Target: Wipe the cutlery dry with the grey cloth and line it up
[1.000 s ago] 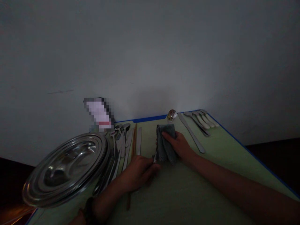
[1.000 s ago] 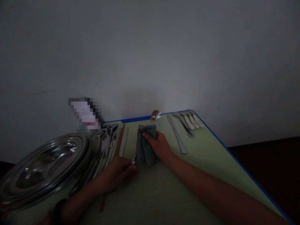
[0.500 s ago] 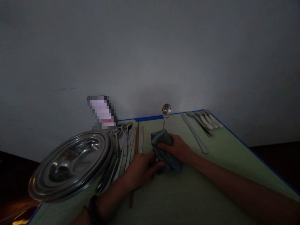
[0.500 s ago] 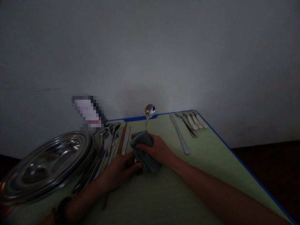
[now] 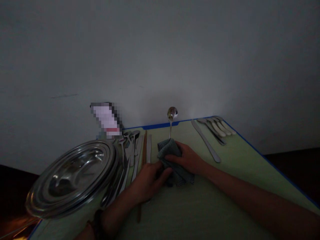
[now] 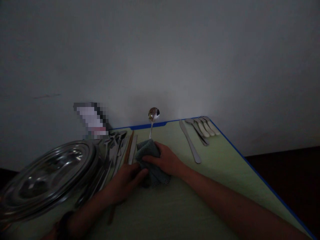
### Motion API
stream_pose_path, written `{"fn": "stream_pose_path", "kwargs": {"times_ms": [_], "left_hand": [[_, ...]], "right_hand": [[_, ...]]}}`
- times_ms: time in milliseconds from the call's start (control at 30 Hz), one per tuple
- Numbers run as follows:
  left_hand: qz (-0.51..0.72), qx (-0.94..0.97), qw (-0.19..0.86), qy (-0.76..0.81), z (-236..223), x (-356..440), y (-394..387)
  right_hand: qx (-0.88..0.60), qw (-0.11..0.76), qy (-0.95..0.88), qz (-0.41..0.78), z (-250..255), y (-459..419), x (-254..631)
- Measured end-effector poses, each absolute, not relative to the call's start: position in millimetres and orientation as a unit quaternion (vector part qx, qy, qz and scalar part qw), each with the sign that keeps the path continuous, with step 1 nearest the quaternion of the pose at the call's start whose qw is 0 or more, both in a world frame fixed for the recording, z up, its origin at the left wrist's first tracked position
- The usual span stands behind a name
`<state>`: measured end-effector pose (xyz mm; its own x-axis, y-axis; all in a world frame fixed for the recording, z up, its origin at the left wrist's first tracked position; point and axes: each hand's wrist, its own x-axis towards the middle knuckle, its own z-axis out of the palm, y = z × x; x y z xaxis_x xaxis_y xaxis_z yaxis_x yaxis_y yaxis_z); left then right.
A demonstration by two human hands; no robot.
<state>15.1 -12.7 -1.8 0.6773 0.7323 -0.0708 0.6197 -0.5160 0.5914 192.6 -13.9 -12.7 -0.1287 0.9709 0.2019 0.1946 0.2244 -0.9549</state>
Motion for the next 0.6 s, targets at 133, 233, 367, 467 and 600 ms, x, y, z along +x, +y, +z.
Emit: {"fn": "stream_pose_path", "kwargs": {"times_ms": [133, 233, 367, 467, 600], "left_hand": [[0.110, 0.858, 0.342, 0.366, -0.4, 14.6, -12.5], [0.100, 0.867, 0.349, 0.342, 0.4, 14.0, -13.8], [0.084, 0.913, 0.257, 0.306, 2.8, 13.6, -17.9], [0.075, 0.936, 0.210, 0.273, 5.5, 13.1, -20.6], [0.063, 0.932, 0.225, 0.277, 8.3, 10.5, -20.9]], "right_hand": [[-0.455, 0.494, -0.603, 0.431, -13.9, -10.8, 192.9], [-0.475, 0.530, -0.533, 0.459, -16.5, -7.1, 194.2], [-0.450, 0.594, -0.356, 0.565, -19.2, -1.8, 196.5], [-0.411, 0.647, -0.245, 0.594, -19.2, 1.7, 198.4], [-0.387, 0.687, -0.197, 0.582, -18.9, 4.6, 198.7]]}}
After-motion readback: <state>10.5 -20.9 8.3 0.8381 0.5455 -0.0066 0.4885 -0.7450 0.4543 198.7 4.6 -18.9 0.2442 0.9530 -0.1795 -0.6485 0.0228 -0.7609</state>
